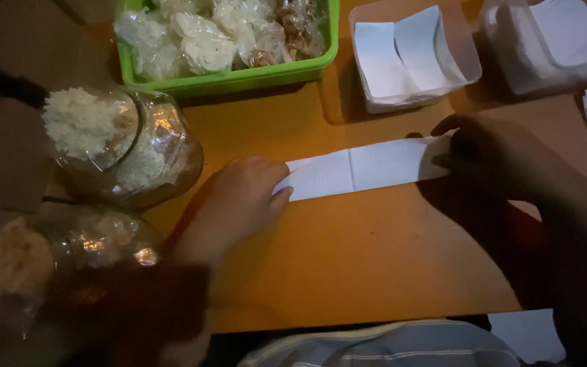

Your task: Folding small rectangular sheets of paper or tissue and organizing them into plastic containers.

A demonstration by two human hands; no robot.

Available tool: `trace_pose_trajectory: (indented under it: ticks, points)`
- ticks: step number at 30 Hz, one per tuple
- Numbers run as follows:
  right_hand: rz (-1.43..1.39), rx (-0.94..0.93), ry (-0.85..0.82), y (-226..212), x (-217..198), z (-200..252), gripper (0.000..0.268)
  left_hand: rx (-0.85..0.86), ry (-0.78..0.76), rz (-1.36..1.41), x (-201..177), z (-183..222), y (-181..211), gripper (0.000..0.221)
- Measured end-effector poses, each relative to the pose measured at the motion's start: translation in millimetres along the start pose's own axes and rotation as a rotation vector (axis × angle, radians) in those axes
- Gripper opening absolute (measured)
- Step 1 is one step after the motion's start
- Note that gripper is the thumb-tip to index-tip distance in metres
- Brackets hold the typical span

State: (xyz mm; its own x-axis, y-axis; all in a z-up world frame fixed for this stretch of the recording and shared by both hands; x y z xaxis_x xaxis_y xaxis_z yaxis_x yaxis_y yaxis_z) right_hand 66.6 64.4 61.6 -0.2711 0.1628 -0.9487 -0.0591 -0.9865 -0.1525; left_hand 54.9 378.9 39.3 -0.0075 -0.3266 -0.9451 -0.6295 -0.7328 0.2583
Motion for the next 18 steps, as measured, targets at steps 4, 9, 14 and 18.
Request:
trace_pose_trajectory:
  ticks: [4, 9, 14, 18]
  points:
    - [-0.015, -0.055, 0.014, 13.4, 13.2, -10.3, 0.069, -0.093, -0.093, -0.020, -6.9, -2.8, 2.8, 0.018]
    - [-0.262, 0.051, -0.021, 10.6, 5.1, 0.8, 0.079, -0.140, -0.114, -0.089, -2.3, -0.3, -0.6, 0.024]
    - [0.105, -0.094, 0.004, 12.1, 14.8, -8.3, 0.043, -0.157, 0.028, -0.174, -10.2, 1.8, 2.7, 0.032]
    - [-0.257, 0.092, 0.234, 2.2, -12.8, 15.5, 0.081, -0.075, 0.130, -0.207, -13.9, -2.2, 24.2, 0.053]
Point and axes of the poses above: each hand's wrist, its own z-axis away from the middle knuckle, its own x-axis out of the palm, y = z × x, the point moved 6 cm from there along -z, towards the middle knuckle, and after that the axes turned 8 degrees about y, right-handed, at the moved point
